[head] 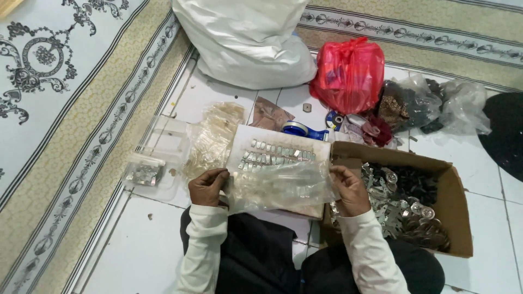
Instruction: A person sits on the floor and sorts small metal hardware components, placing some onto a template board and others into small plastic bags.
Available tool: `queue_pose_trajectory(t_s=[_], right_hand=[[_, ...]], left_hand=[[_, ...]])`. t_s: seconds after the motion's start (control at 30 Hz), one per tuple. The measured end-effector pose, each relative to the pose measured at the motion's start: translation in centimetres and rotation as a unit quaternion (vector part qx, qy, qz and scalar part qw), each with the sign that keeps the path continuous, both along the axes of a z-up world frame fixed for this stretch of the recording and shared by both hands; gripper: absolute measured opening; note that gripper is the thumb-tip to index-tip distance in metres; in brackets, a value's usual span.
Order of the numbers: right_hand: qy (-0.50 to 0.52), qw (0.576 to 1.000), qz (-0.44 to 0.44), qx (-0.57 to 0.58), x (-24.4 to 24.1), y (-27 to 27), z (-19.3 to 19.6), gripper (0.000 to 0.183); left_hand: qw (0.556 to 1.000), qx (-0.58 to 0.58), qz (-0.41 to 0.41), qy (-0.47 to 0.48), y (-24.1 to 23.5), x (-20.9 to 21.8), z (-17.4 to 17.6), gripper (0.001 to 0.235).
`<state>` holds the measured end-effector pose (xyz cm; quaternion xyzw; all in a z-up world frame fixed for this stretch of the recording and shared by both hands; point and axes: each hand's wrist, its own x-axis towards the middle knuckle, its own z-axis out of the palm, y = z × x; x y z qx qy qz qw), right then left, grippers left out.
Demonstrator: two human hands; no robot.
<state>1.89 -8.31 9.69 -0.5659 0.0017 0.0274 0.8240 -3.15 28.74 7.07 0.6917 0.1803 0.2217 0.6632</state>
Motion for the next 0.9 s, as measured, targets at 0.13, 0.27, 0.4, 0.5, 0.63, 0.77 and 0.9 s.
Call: queue_pose_trajectory(t_s=[0.13, 0.27, 0.4, 0.5, 0.63, 0.77, 0.9], right_hand=[[0.005, 1.000, 0.007, -0.018, -0.9, -0.9, 0.2, 0.021], [-0.032, 0.994, 0.106, 0.023, -3.0, -0.7, 2.5, 0.017], [-0.093, 0.966, 0.242, 0.005, -6.8, 2.4, 8.8, 0.008], [-0.085, 0.959, 0.271, -0.018, -8.4, 2.6, 9.7, 0.011], [-0.115, 0.951, 0.288, -0.024, -8.5, 2.6, 10.4, 0.012], [-0.108, 0.942, 0.316, -0.036, -8.4, 2.3, 11.5, 0.014], [-0.076, 0.946, 0.251, -0.190, -7.9, 1.6, 10.5, 0.017]], left_hand=[[0.999, -0.007, 0.025, -0.034, -2.9, -1.3, 5.2, 0.012], [0.985, 0.124, 0.100, -0.062, -8.1, -6.1, 12.8, 0.025], [0.992, 0.024, -0.108, -0.060, -14.9, -12.2, 15.3, 0.033], [0.991, -0.003, -0.132, -0.008, -17.1, -12.4, 15.6, 0.032], [0.981, -0.052, -0.189, -0.004, -18.3, -12.3, 16.4, 0.028], [0.977, -0.077, -0.199, 0.005, -18.2, -12.1, 15.5, 0.011], [0.990, -0.025, -0.136, 0.028, -16.9, -11.8, 14.1, 0.011]])
